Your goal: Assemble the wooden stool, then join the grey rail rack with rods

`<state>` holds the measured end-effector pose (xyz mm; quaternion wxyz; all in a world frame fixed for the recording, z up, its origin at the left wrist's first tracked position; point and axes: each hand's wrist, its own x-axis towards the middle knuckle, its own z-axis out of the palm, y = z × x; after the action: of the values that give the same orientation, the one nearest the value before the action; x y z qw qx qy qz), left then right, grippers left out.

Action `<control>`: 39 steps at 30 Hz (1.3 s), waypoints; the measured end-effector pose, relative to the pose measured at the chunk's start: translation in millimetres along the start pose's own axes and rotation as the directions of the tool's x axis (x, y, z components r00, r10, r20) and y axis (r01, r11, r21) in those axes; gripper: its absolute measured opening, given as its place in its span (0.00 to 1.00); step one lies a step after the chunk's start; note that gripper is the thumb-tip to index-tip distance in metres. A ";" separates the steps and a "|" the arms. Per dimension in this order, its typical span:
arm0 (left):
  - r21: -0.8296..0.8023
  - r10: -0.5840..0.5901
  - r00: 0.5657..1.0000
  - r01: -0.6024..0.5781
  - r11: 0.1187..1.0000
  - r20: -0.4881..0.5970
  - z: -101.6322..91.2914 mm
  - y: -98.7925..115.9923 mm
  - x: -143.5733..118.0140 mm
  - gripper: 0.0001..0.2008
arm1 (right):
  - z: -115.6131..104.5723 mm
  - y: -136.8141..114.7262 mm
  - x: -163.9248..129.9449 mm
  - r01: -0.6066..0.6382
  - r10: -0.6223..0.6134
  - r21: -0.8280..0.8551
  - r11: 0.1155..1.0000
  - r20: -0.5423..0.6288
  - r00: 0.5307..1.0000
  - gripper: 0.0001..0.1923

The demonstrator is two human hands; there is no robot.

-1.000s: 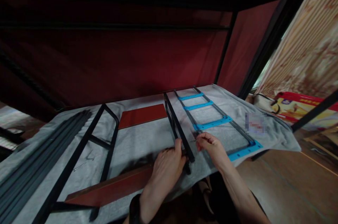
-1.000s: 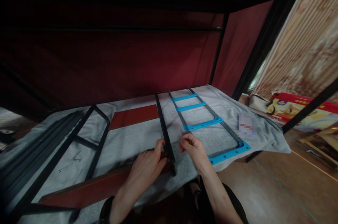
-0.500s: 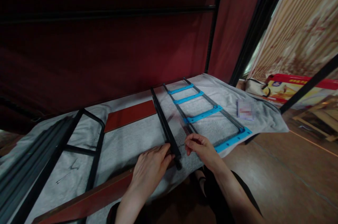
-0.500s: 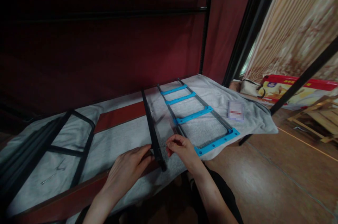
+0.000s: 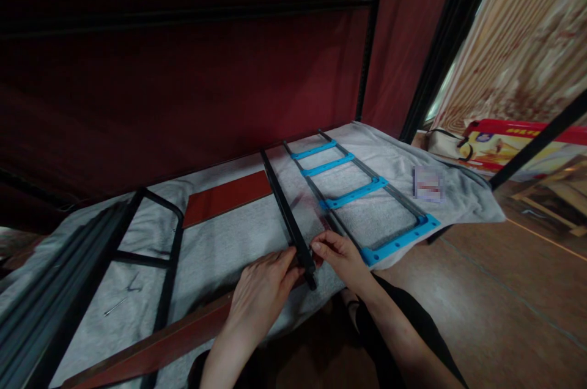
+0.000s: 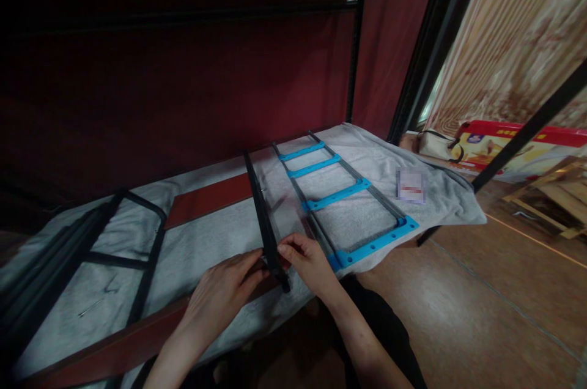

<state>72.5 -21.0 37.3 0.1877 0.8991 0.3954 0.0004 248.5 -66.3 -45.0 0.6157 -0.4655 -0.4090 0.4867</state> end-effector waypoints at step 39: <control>-0.299 -0.152 0.988 0.135 0.945 -0.032 2.9 -14.3 5.1 0.10 | -2.7 -13.6 1.5 0.269 -0.213 -0.430 0.862 0.174 0.961 0.07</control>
<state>66.3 -9.5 29.0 0.3089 0.8293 0.4603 0.0706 254.3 -66.5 -32.3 0.5215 -0.5099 -0.6020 0.3251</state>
